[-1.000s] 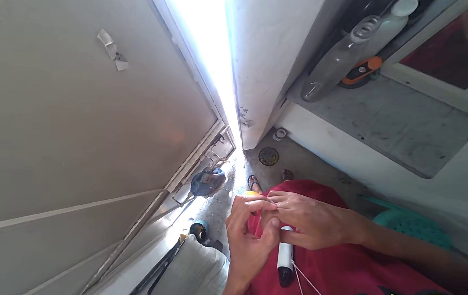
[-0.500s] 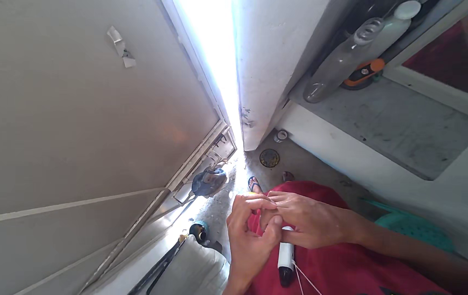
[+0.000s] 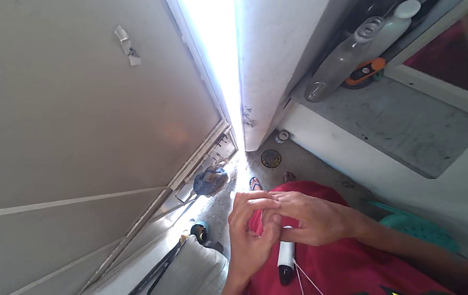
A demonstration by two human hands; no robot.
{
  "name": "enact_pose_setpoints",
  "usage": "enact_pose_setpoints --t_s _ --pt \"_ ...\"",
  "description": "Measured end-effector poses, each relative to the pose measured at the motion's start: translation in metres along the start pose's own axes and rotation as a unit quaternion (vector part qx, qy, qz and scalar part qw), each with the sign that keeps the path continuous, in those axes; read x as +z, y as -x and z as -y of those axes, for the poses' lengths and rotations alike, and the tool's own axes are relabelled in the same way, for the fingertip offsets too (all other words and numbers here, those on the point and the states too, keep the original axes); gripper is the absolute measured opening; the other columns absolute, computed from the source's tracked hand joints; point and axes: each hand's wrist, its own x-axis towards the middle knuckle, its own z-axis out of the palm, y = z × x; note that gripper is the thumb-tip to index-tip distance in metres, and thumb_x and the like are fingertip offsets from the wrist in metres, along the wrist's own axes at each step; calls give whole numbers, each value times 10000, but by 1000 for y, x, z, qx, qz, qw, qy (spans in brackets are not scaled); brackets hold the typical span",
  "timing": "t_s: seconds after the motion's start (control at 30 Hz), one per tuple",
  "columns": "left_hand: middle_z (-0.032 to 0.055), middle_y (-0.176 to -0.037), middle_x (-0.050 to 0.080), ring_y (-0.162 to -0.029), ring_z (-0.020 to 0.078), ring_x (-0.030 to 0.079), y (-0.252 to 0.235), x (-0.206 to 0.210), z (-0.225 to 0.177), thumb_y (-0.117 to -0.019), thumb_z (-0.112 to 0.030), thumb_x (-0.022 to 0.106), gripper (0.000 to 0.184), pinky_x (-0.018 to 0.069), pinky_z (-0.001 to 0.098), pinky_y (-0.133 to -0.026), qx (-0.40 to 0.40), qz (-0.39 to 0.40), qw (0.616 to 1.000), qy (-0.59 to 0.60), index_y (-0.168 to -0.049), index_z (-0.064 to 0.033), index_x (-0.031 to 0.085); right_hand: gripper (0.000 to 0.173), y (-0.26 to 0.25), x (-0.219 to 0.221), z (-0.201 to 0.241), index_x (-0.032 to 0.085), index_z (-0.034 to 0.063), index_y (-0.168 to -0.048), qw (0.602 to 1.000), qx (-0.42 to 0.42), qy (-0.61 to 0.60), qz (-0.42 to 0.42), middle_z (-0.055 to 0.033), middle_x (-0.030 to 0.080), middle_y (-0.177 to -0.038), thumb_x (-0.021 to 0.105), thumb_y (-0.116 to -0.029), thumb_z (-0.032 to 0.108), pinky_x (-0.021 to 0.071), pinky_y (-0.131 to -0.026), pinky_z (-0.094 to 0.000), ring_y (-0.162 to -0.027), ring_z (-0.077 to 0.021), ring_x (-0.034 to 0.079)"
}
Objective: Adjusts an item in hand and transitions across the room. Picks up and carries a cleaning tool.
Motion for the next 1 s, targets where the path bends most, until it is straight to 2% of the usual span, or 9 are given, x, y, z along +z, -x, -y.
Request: enact_pose_setpoints --t_s 0.13,0.27,0.43,0.7,0.87,1.0 --pt "59 -1088 692 -1080 176 611 0 1 0 -976 -183 657 125 504 332 -931 0 -1 1000 -5 -1017 -90 730 286 1 2 0 693 37 -1023 1000 1 8 6 -69 720 -978 650 -1011 320 539 -938 -294 -992 -133 670" --pt "49 -1079 684 -1061 167 603 0 1 1 -977 -192 651 123 495 328 -917 -3 3 1000 -8 -996 -97 727 280 2 4 0 688 25 -1036 1000 6 3 5 -76 716 -977 667 -1000 302 533 -922 -278 -989 -130 665" --pt "54 -1075 679 -1063 168 603 2 1 3 -971 -186 662 114 500 323 -921 -5 5 1000 2 -991 -93 724 297 3 6 0 689 17 -1079 1000 9 -8 2 -79 722 -1013 663 -1002 302 528 -949 -273 -1018 -123 666" --pt "45 -1043 667 -1052 160 601 2 2 5 -983 -223 656 141 498 320 -921 -2 7 1000 6 -981 -96 717 306 5 7 0 687 19 -1048 1000 8 -10 1 -78 721 -995 664 -1003 321 530 -964 -277 -1017 -121 670" --pt "36 -1024 643 -1042 144 582 0 3 5 -982 -223 656 142 477 310 -918 -2 17 1000 24 -959 -96 713 320 4 7 1 691 8 -1052 1000 7 -11 0 -96 723 -1014 670 -999 323 532 -959 -272 -1028 -127 672" --pt "48 -1023 624 -1036 145 578 0 3 5 -989 -222 652 156 494 293 -903 -13 23 999 47 -957 -82 713 325 5 7 1 684 1 -1085 1000 1 -17 -7 -98 721 -1018 676 -996 314 537 -958 -272 -1030 -128 673"
